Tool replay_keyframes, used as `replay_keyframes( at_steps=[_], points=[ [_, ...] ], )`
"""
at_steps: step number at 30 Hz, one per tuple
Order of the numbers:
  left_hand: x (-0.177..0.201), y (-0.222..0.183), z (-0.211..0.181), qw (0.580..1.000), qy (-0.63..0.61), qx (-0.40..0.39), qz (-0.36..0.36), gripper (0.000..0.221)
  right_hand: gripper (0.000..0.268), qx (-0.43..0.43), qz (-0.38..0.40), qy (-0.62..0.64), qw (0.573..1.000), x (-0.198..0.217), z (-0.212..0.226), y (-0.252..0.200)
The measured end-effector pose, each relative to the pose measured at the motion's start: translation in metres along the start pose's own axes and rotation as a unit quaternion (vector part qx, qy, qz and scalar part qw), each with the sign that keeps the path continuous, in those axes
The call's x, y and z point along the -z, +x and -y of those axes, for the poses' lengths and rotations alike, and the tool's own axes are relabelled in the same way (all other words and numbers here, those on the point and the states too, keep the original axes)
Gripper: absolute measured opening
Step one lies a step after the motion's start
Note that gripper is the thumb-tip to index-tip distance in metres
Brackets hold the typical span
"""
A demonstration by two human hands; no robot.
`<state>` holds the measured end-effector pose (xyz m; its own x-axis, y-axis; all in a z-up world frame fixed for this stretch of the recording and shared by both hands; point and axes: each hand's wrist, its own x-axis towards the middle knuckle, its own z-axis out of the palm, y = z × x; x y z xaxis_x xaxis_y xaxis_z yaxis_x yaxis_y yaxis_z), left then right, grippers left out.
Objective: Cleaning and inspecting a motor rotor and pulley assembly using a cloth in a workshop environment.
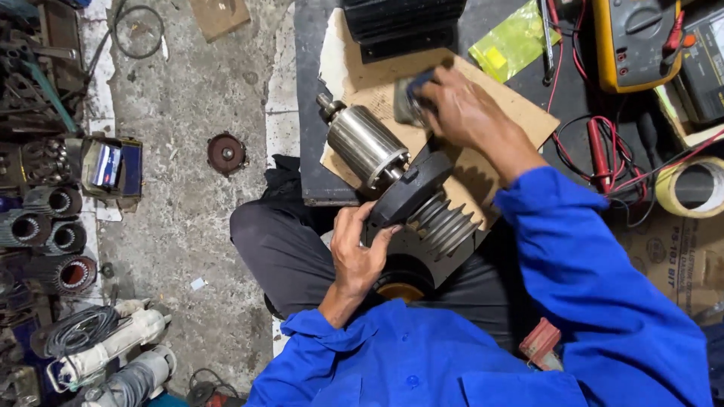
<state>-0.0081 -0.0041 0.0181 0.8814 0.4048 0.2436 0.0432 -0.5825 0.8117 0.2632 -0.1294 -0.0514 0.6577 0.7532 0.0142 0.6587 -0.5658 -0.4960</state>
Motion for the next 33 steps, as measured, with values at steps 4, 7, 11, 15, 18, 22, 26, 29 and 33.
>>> replay_keyframes(
  at_steps=[4,7,11,15,18,22,26,29,33],
  points=[
    [-0.007,0.000,0.012,0.998,-0.052,-0.030,-0.021,0.043,0.028,-0.004,0.085,-0.039,0.996,-0.006,-0.018,-0.076],
    [-0.011,0.000,0.012,0.998,-0.055,-0.036,-0.024,0.043,0.028,-0.020,0.115,0.021,0.993,0.021,-0.005,-0.130],
    [-0.018,0.007,0.010,0.997,-0.052,-0.051,-0.027,0.045,0.021,-0.055,-0.047,0.092,0.993,0.068,0.017,-0.160],
    [-0.020,0.010,0.008,0.996,-0.054,-0.058,-0.033,0.048,0.021,-0.080,-0.151,0.115,0.979,0.071,0.036,-0.148],
    [-0.013,0.003,0.007,0.996,-0.072,-0.050,-0.026,0.056,0.020,-0.026,-0.144,0.140,0.979,0.063,0.056,-0.131],
    [-0.013,-0.011,0.023,0.994,-0.101,-0.019,-0.041,0.061,0.017,-0.038,-0.162,0.117,0.979,0.055,0.073,-0.119],
    [-0.027,-0.020,0.040,0.990,-0.121,-0.029,-0.066,0.051,0.010,-0.039,-0.191,0.120,0.973,0.048,0.075,-0.116],
    [-0.026,-0.017,0.037,0.990,-0.124,-0.032,-0.067,0.049,0.009,-0.037,-0.233,0.061,0.970,0.034,0.080,-0.120],
    [-0.026,-0.016,0.036,0.988,-0.138,-0.029,-0.069,0.048,0.013,-0.014,-0.248,0.051,0.967,0.030,0.119,-0.123]
  ],
)
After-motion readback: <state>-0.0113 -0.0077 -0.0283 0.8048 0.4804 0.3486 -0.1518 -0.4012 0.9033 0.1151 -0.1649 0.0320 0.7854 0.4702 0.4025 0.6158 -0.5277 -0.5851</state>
